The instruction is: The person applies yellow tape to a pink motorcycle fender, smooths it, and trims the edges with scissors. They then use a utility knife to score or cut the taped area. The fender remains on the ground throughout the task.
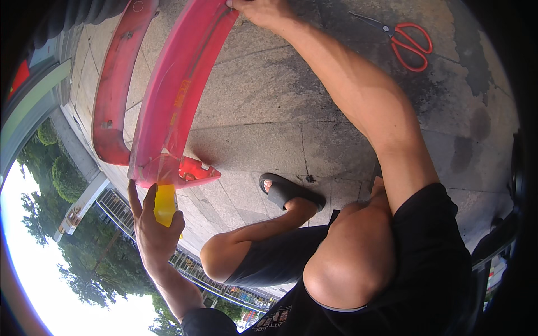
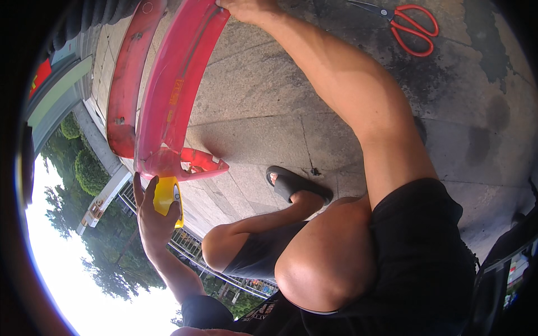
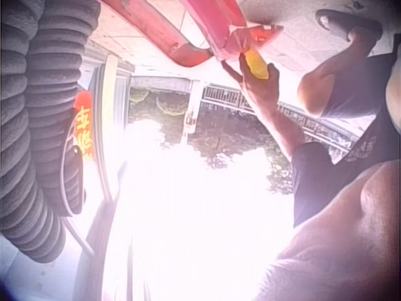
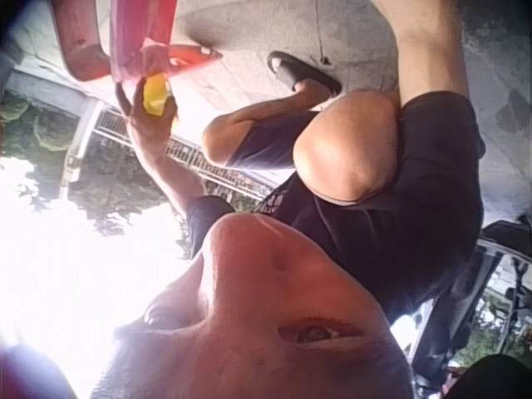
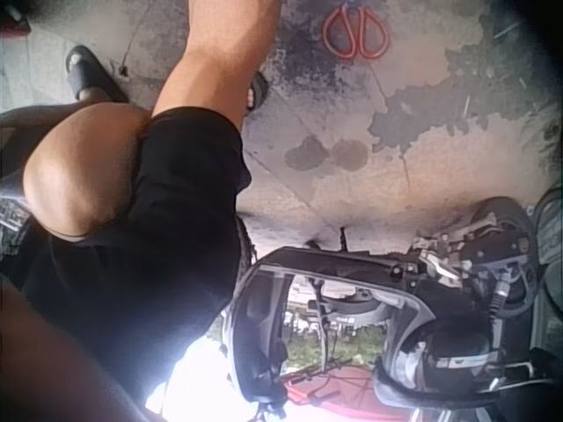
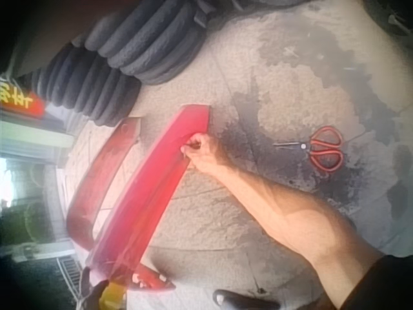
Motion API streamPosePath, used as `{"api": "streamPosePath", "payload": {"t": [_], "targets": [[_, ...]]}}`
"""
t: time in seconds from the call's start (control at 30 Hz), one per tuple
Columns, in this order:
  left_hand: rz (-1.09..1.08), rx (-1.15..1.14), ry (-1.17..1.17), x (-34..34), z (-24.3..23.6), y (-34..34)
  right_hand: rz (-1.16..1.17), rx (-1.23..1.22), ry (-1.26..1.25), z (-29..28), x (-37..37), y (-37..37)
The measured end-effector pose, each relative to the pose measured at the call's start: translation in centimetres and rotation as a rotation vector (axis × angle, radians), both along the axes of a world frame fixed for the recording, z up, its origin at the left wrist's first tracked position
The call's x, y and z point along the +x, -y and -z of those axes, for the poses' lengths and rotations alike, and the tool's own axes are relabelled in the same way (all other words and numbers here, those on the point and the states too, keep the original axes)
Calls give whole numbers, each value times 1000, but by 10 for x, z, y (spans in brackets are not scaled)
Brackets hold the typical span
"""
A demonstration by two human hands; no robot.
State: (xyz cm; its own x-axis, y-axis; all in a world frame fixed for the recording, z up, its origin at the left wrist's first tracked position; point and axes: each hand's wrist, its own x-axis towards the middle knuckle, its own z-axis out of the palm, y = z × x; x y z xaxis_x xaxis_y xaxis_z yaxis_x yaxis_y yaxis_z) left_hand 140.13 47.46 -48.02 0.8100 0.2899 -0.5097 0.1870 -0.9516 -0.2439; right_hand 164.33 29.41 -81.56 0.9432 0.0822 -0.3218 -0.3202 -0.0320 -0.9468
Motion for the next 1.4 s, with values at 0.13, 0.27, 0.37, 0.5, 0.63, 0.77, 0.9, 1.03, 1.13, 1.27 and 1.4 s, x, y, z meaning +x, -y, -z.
{"api": "streamPosePath", "payload": {"t": [0.13, 0.27, 0.37, 0.5, 0.63, 0.77, 0.9, 1.03, 1.13, 1.27, 1.4], "targets": [[16, -25, 8, -1, 0, 0, -9, 22, -27, 0, 0, 0], [-8, -27, -5, -2, 0, -2, 2, 64, -40, -1, 1, 0], [13, -23, -10, -3, 1, -3, 0, 77, -49, -1, 0, 0], [3, -21, -6, -3, 2, -2, 2, 103, -64, -1, 0, -1], [-18, -26, 7, -4, 3, 1, 30, 42, 33, 4, 0, -3], [-53, 5, -12, -3, 3, 3, 55, 57, 78, 10, 1, -7], [-31, 39, -17, -2, 4, 5, 65, 198, -4, 10, 2, -8], [-50, 27, -2, 0, 3, 7, 32, 200, -35, 5, 2, -5], [-48, 21, 1, 1, 3, 7, 15, 229, -77, 5, 2, -3], [-22, 8, 25, -1, 3, 3, 36, 179, 8, 10, 1, -4], [-32, 2, 16, -2, 1, 0, 49, 291, 51, 16, -3, 0]]}}
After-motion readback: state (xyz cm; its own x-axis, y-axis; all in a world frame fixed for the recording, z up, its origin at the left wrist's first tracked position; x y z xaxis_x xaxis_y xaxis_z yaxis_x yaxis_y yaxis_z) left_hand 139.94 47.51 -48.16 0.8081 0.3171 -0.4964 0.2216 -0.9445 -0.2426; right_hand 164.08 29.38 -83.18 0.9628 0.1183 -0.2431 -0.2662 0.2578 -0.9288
